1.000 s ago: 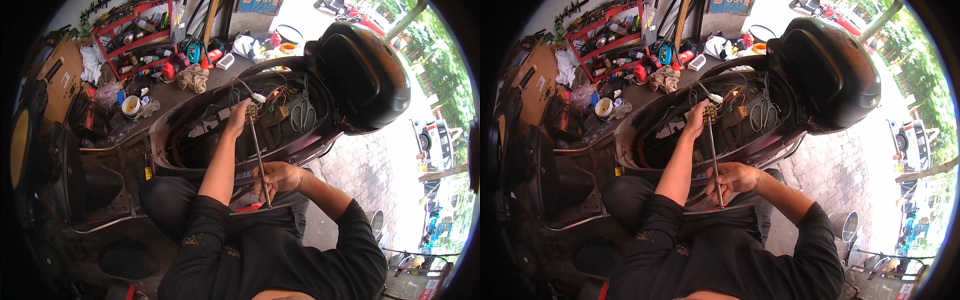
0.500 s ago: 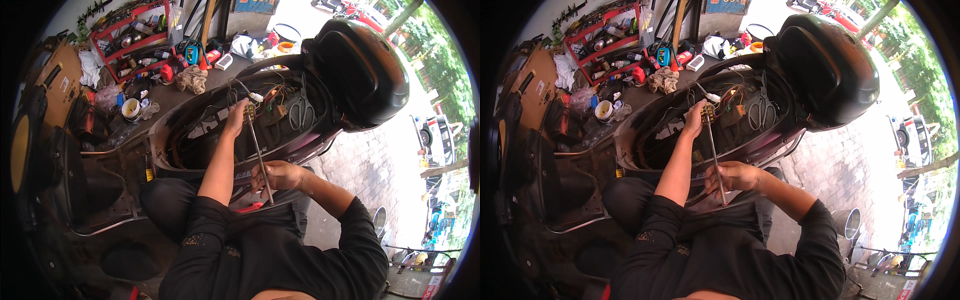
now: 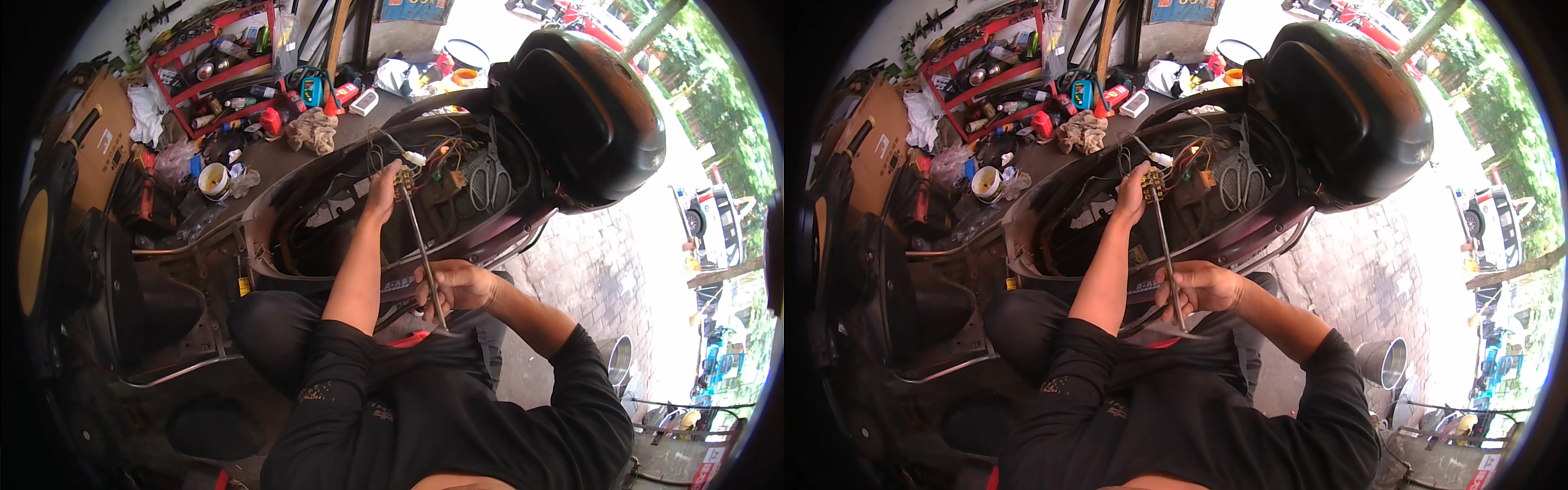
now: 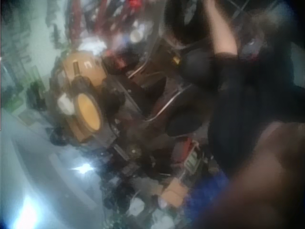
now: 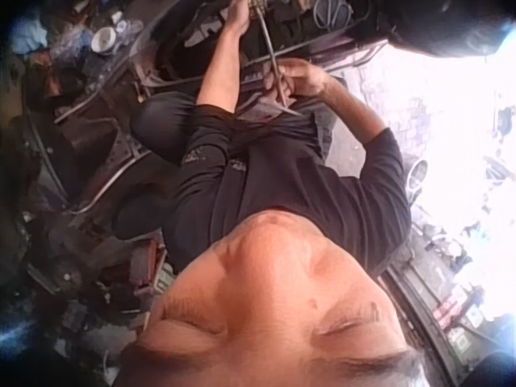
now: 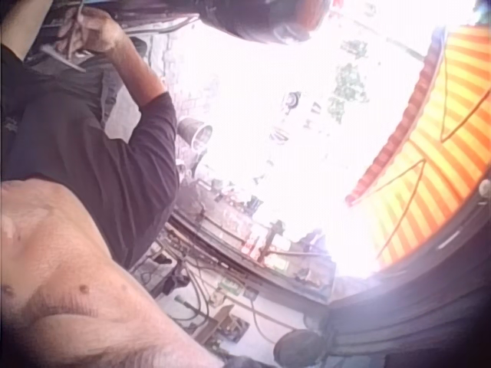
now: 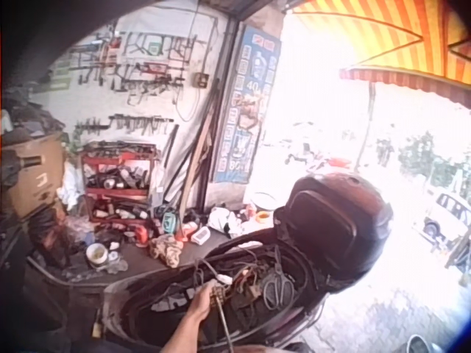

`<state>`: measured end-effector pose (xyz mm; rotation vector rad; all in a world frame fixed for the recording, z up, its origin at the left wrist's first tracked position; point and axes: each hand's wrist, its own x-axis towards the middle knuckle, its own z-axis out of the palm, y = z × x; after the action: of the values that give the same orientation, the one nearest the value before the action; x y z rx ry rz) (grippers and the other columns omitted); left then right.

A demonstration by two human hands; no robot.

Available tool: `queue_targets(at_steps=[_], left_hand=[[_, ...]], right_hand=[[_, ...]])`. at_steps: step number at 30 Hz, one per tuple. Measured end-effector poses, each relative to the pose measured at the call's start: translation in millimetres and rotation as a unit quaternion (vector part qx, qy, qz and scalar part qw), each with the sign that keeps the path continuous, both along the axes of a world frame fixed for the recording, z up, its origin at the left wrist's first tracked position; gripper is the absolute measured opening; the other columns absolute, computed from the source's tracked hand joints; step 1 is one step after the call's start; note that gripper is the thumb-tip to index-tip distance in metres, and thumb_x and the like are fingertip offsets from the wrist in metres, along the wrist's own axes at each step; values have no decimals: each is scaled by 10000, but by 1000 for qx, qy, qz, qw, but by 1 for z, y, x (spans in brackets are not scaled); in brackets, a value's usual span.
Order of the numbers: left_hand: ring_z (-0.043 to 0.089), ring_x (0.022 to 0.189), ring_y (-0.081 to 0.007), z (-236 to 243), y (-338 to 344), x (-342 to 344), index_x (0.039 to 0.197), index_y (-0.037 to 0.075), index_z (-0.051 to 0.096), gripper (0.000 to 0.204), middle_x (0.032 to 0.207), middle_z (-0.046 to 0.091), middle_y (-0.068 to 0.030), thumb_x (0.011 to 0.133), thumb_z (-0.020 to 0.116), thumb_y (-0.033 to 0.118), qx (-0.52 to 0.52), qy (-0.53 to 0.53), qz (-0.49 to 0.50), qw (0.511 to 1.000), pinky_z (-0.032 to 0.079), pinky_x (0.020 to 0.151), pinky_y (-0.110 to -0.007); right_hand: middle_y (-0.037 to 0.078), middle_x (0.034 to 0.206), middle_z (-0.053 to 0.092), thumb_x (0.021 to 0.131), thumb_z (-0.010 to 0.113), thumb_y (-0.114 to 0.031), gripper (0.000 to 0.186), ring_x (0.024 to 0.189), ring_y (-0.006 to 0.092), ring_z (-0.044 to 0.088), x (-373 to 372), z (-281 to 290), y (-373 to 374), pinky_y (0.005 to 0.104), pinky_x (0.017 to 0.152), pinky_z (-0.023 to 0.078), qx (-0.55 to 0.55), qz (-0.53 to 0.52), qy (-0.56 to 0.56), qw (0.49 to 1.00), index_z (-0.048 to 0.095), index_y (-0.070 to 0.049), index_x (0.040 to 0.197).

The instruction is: The person works on the wiring under the seat of a scooter. They use shears to cut a wire and then use a screwdriver to adjust connections on a small yellow component. The person continues to manipulate the wires and component throughout the clip.

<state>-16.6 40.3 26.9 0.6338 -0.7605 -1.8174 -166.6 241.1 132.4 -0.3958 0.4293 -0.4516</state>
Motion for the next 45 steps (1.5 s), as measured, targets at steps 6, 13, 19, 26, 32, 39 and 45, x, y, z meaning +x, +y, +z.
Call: queue_targets(at_steps=[6, 13, 19, 26, 32, 39, 45], left_hand=[[652, 698, -152, -3, -3, -3, 978, 59, 650, 295, 822, 671, -51, 989, 540, 333, -13, 11, -9, 1000, 531, 640, -305], [657, 699, -159, -4, -2, -5, 985, 52, 649, 313, 830, 673, -50, 988, 544, 347, -1, 22, -18, 1000, 532, 637, -310], [660, 698, -162, -3, -2, -5, 996, 54, 654, 308, 828, 675, -49, 984, 546, 342, -6, 9, -9, 1000, 534, 633, -315], [662, 699, -161, -4, -3, -6, 996, 47, 657, 319, 820, 675, -52, 983, 543, 345, -11, 12, -2, 1000, 537, 637, -317], [659, 695, -161, -4, -3, -3, 983, 44, 659, 321, 812, 672, -51, 987, 533, 339, -21, 3, -19, 1000, 533, 644, -310], [656, 696, -158, -3, -2, -5, 972, 48, 660, 325, 814, 672, -50, 984, 535, 348, -28, -15, -13, 999, 528, 642, -308], [656, 702, -155, -3, -3, -4, 969, 55, 661, 316, 822, 674, -47, 987, 532, 342, -16, 5, -16, 1000, 529, 642, -310]], right_hand=[[223, 1022, 675, 962, 607, -142, 255, 860, 391, 718, -2, -4, 10, 425, 658, 623, -6, 20, 2, 1000, 421, -99, 1132], [212, 980, 678, 964, 606, -141, 254, 864, 391, 717, 0, -1, 10, 428, 674, 622, -3, 11, 11, 1000, 423, -101, 1135], [211, 965, 671, 963, 609, -145, 252, 876, 385, 716, 1, -4, 6, 421, 667, 621, 0, 3, -9, 1000, 427, -96, 1130], [203, 968, 672, 965, 610, -158, 251, 884, 379, 715, 8, -4, 7, 390, 674, 617, 0, -23, -15, 1000, 436, -87, 1131], [220, 1082, 670, 973, 571, -112, 309, 940, 388, 704, 8, -7, 2, 422, 774, 598, 10, -13, -56, 998, 447, -68, 1253], [246, 1175, 648, 971, 548, -73, 381, 993, 396, 687, 3, -9, -4, 455, 900, 551, 14, 25, -93, 995, 455, -41, 1339], [217, 1067, 688, 958, 599, -107, 325, 961, 353, 701, 7, -13, -3, 447, 873, 565, 6, 15, -23, 1000, 493, -34, 1256]])
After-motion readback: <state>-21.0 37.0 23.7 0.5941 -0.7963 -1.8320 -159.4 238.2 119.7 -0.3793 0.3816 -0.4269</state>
